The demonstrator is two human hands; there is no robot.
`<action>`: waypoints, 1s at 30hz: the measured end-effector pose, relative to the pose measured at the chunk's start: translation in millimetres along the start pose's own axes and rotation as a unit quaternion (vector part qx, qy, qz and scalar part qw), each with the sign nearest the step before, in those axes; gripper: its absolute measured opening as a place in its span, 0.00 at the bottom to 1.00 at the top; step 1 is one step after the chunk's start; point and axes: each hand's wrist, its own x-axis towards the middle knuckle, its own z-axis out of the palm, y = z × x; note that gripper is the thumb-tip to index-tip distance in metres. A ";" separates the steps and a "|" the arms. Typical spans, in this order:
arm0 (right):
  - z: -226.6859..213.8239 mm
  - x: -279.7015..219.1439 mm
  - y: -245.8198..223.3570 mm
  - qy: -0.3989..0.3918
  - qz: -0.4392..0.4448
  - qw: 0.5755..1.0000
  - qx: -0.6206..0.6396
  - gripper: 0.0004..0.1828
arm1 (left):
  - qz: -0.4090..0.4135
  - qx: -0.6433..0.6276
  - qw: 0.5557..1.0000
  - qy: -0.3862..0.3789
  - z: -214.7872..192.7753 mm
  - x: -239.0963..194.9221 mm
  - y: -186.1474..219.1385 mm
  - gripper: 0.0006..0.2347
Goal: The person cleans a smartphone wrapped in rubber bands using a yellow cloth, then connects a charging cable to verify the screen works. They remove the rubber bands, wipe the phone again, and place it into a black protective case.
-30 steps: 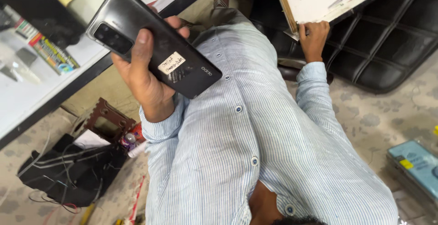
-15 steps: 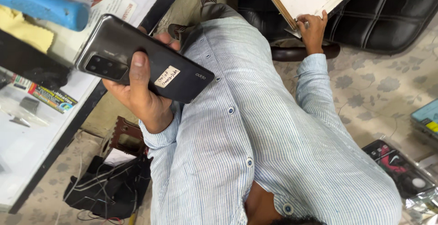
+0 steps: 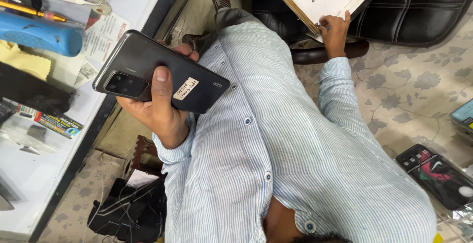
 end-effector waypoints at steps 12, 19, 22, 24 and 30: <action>7.7 -0.5 8.3 0.014 0.010 1.000 -0.021 0.11 | -0.028 0.017 0.999 -0.022 22.0 2.7 -10.1 0.12; 13.4 1.8 12.4 -0.004 0.029 0.999 -0.042 0.07 | -0.035 0.034 0.998 -0.040 21.6 3.6 -14.0 0.11; 14.7 0.4 14.7 0.011 0.022 0.999 -0.037 0.05 | -0.032 0.032 0.998 -0.047 19.4 3.7 -15.3 0.10; 16.7 -0.3 14.2 0.030 0.006 0.999 -0.033 0.04 | -0.031 0.030 0.998 -0.041 17.7 3.1 -15.2 0.11; 20.8 5.7 8.1 0.081 0.070 0.984 0.142 0.06 | -0.027 0.040 0.999 -0.007 12.1 -0.8 -16.5 0.19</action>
